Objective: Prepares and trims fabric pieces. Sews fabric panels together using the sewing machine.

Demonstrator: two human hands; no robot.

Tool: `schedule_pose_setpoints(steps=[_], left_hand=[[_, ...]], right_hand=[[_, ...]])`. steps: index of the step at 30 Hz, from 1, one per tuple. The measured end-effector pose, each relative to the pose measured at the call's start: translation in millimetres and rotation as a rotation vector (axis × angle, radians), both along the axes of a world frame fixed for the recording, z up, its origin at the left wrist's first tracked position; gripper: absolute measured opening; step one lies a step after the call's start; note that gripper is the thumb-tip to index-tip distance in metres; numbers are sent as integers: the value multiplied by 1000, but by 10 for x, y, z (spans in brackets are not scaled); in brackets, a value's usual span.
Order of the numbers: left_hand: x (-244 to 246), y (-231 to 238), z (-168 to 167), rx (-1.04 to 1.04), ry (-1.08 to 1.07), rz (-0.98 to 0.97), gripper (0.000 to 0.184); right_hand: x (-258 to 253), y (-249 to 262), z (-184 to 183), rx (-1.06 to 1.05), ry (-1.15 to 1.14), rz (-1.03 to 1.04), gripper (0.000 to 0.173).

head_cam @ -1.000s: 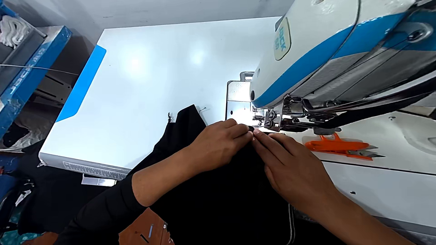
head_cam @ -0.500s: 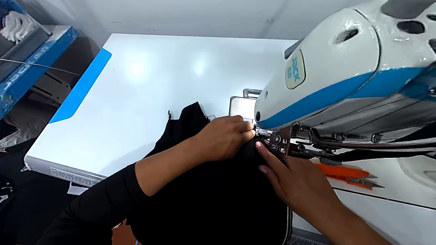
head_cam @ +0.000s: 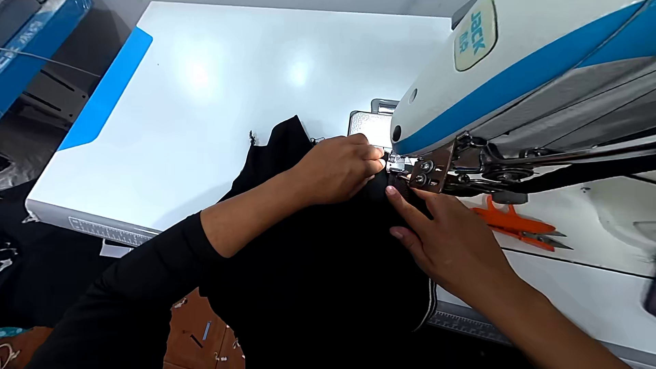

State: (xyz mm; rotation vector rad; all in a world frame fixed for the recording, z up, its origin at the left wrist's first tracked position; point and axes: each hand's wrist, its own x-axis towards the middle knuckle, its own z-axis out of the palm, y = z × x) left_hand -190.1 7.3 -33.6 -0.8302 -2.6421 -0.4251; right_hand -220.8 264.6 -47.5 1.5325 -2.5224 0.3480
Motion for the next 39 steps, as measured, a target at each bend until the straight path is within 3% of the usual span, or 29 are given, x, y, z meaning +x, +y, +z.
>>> schedule_pose_setpoints(steps=[12,19,23,25,27,30,32,35,36,37,39], left_hand=[[-49,-31,13,-58,-3,32,30],[-227,-134,16,-70,55,31,24],[-330,-216,-55,-55,144,126,23],[-299,-246,-43,-51,247,200,23],[11,-120,180,10,225,275,23],[978,513,514,305,97,239,32],[1566,944,371,335,-26,195,42],[1786,1026,-63,110,-42,372,60],[1754,895,-140,106,-17,401,56],[1703,722,-132,116,-10,411,40],[1571,420,132,239,-53,370,20]], right_hand=[[-26,20,6,23,-45,10,63],[-123,-7,-6,13,-25,58,65],[11,265,-61,-21,-122,328,55],[13,387,-63,40,-179,489,62],[-47,405,-14,105,-179,569,74],[-102,383,32,163,-161,602,88],[-116,373,10,112,-186,601,88],[-104,302,-42,-42,-165,560,72],[-93,281,-29,-37,-159,554,71],[-87,249,-8,-35,-154,555,73],[-34,138,47,-106,-138,536,68]])
